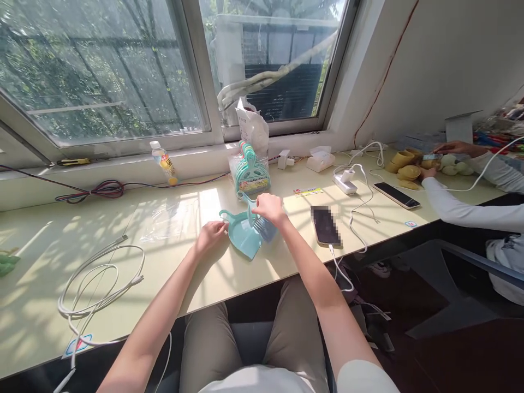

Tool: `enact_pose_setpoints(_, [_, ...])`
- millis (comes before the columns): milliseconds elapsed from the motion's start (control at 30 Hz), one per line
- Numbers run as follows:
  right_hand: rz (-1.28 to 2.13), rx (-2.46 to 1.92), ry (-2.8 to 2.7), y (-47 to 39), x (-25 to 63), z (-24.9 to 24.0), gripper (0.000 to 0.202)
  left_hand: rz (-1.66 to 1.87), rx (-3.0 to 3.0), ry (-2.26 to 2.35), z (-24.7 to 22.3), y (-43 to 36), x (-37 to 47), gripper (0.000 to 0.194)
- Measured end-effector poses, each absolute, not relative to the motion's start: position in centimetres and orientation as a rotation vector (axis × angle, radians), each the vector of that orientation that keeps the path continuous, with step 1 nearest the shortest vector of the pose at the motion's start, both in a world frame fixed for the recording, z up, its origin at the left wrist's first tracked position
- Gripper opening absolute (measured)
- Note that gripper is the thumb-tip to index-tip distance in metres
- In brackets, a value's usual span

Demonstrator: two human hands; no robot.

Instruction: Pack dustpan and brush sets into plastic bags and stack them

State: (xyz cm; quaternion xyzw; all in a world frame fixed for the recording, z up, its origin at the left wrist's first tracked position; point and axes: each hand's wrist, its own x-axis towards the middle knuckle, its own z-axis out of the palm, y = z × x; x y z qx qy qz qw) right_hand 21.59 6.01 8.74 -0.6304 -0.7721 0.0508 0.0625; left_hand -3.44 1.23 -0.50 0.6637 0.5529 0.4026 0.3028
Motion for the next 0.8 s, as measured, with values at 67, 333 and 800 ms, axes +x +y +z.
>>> enact_pose_setpoints(67, [0.127, -1.826, -2.486, 4.9, 19.6, 8.8, 0.02, 0.981, 2.07, 1.528, -0.4, 1.1, -3.1, 0.031])
enact_pose_setpoints(333, [0.196, -1.667, -2.667, 4.3, 16.1, 6.2, 0.019, 0.854, 2.723, 1.585, -0.1, 2.0, -4.4, 0.047])
enact_pose_setpoints(800, [0.233, -1.669, -2.68, 4.2, 15.3, 7.1, 0.014, 0.777, 2.582, 1.374, -0.9, 3.0, -4.4, 0.039])
